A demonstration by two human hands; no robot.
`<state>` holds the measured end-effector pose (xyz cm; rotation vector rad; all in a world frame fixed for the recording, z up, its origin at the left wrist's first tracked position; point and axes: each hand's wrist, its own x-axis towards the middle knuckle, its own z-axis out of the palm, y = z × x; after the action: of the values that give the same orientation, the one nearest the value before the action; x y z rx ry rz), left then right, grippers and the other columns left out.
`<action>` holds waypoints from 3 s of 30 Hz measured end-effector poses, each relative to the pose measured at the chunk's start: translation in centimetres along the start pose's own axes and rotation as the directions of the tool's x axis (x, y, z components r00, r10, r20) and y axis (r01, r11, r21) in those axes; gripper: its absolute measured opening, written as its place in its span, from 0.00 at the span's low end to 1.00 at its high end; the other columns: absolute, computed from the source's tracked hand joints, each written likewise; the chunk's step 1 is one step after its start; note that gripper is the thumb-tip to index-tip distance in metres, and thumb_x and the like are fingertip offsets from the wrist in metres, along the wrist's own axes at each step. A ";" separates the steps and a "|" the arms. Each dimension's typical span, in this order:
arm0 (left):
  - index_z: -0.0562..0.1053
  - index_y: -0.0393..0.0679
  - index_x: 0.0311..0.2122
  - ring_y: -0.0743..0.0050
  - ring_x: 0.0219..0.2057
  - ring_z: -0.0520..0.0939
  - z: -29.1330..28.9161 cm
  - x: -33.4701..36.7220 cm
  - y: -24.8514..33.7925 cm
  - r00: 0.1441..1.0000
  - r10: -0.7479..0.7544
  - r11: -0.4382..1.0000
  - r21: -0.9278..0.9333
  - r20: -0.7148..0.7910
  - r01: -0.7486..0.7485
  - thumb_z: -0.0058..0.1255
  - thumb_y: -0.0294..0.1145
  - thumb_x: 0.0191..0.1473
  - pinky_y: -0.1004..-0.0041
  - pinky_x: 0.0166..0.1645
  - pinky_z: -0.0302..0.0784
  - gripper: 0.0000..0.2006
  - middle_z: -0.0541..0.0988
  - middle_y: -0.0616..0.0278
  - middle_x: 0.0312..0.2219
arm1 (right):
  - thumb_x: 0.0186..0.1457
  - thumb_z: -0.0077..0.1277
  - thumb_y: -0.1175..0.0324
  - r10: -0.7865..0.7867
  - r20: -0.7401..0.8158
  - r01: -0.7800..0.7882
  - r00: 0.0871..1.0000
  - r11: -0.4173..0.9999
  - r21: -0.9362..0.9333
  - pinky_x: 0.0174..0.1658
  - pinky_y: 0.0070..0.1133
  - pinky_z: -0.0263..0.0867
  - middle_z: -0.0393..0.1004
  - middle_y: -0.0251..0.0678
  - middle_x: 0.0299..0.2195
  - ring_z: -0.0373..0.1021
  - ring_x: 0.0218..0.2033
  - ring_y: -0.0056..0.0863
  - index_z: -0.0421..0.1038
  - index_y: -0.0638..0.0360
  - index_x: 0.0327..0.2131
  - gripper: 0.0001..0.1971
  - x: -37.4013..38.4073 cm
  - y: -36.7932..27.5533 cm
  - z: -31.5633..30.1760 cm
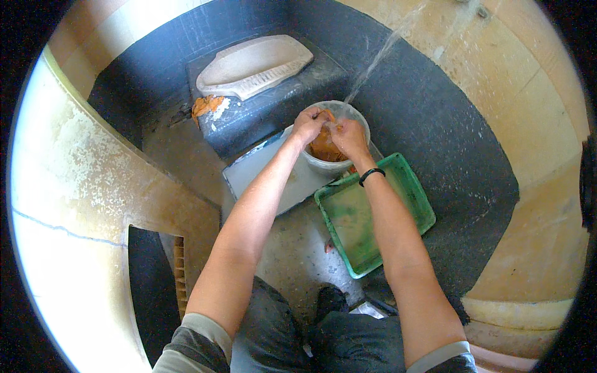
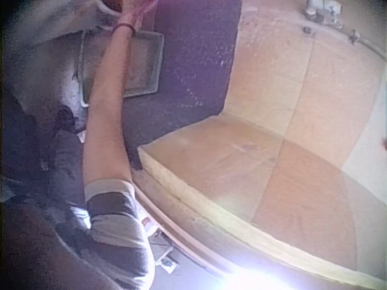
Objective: The person cleans a yellow cloth by rinsing it in a bucket of water under a running tap in a small room, wringing it out, and then walking back through a cluttered workspace.
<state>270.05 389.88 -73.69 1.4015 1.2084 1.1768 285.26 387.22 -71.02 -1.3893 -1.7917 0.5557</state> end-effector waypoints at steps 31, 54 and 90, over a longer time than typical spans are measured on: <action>0.73 0.37 0.46 0.49 0.48 0.78 2.2 -2.2 2.9 0.968 -0.091 0.663 0.740 0.234 -0.116 0.53 0.26 0.45 0.60 0.52 0.73 0.19 0.78 0.43 0.44 | 0.48 0.51 0.58 -0.066 -0.139 0.034 0.988 0.974 -0.222 0.36 0.41 0.67 0.75 0.53 0.24 0.73 0.28 0.52 0.74 0.66 0.24 0.17 -0.3 1.1 -1.6; 0.75 0.36 0.42 0.52 0.43 0.81 0.3 -0.7 0.6 0.995 -0.093 0.826 0.555 -0.042 0.101 0.55 0.27 0.47 0.63 0.46 0.75 0.15 0.80 0.43 0.40 | 0.53 0.51 0.59 0.019 -0.037 -0.022 0.999 0.998 -0.059 0.43 0.36 0.68 0.77 0.54 0.33 0.74 0.38 0.50 0.75 0.66 0.34 0.17 0.0 0.0 -0.3; 0.59 0.31 0.53 0.47 0.54 0.71 1.9 -3.8 5.3 0.863 0.473 0.504 0.858 -0.176 -0.101 0.57 0.30 0.47 0.56 0.47 0.77 0.30 0.65 0.47 0.53 | 0.54 0.51 0.52 0.151 0.075 -0.140 0.986 0.981 -0.138 0.38 0.35 0.67 0.76 0.53 0.26 0.74 0.30 0.48 0.76 0.66 0.27 0.22 0.8 3.0 -1.9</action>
<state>272.33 385.50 -69.03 2.2278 2.0621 1.1886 288.47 388.65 -71.83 -1.6191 -1.8318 0.5893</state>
